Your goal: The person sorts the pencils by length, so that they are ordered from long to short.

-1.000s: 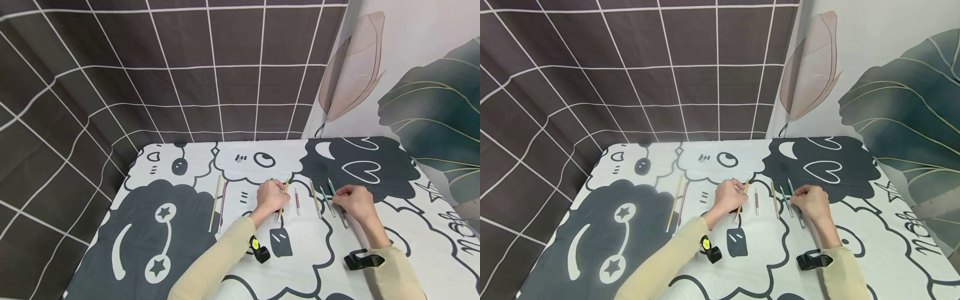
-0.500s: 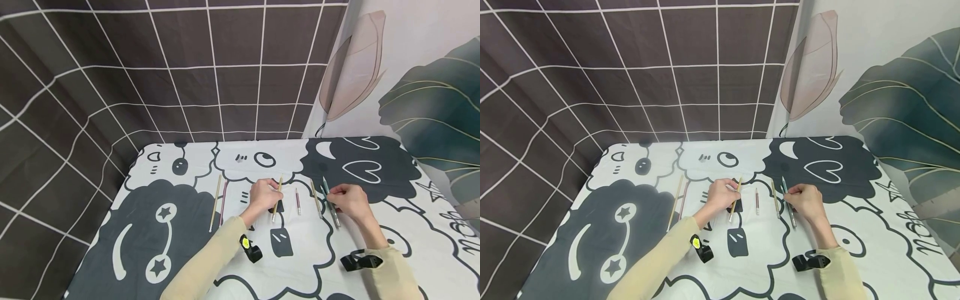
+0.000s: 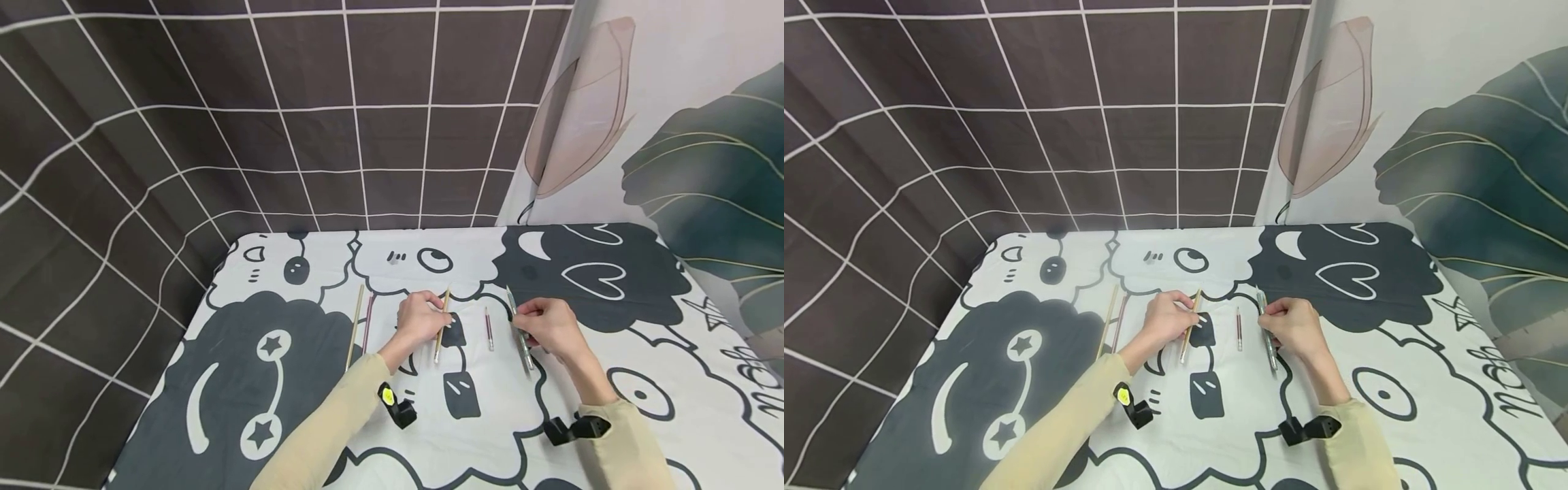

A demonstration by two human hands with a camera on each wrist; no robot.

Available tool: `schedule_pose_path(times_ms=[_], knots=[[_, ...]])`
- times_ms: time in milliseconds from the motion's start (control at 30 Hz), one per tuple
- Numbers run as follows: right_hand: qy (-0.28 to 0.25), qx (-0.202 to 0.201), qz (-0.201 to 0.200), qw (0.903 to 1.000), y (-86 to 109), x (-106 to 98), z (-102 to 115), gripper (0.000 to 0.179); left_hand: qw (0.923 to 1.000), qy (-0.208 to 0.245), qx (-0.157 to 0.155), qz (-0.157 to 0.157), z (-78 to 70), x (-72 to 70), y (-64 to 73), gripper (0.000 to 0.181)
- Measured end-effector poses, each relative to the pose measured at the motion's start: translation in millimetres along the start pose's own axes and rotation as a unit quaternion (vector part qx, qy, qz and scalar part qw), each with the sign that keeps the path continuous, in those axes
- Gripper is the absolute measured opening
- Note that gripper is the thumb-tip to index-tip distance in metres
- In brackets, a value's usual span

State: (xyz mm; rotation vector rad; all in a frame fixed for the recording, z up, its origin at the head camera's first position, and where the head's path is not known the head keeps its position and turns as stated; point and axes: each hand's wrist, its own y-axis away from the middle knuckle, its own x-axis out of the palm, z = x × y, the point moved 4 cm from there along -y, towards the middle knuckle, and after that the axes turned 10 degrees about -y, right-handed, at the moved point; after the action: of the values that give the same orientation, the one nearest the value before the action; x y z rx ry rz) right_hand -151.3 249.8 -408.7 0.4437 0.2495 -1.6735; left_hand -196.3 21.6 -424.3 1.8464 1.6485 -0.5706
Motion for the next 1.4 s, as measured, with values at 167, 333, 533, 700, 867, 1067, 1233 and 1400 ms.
schedule_pose_path(times_ms=[167,333,533,700,867,1067,1233,1400], knots=[[-0.018,0.002,0.009,0.9998,-0.9,9.7,3.3,0.020,0.9999,0.012,-0.012,0.005,3.5,-3.5,0.3,0.014],[-0.036,0.009,0.016,0.9992,-2.2,17.0,5.3,0.021,0.9996,0.019,-0.017,0.010,5.8,-7.7,0.5,0.015],[-0.057,0.013,0.020,0.9981,-3.5,24.1,8.1,0.023,0.9995,0.020,-0.021,0.011,11.3,-12.7,0.4,0.014],[-0.064,0.015,0.026,0.9975,-4.4,31.0,9.8,0.022,0.9993,0.025,-0.026,0.013,14.6,-15.6,0.3,0.015],[-0.070,0.016,0.031,0.9969,-5.7,37.4,13.0,0.021,0.9991,0.028,-0.031,0.008,15.8,-18.7,1.1,0.016],[-0.078,0.012,0.036,0.9962,-7.1,44.4,16.0,0.021,0.9987,0.038,-0.034,0.006,18.3,-21.8,2.0,0.015],[-0.081,0.010,0.037,0.9960,-8.1,49.5,17.7,0.022,0.9986,0.038,-0.037,0.005,20.6,-24.4,2.5,0.015],[-0.084,0.008,0.037,0.9957,-7.9,54.2,21.1,0.021,0.9985,0.038,-0.040,-0.001,23.4,-28.9,3.0,0.014]])
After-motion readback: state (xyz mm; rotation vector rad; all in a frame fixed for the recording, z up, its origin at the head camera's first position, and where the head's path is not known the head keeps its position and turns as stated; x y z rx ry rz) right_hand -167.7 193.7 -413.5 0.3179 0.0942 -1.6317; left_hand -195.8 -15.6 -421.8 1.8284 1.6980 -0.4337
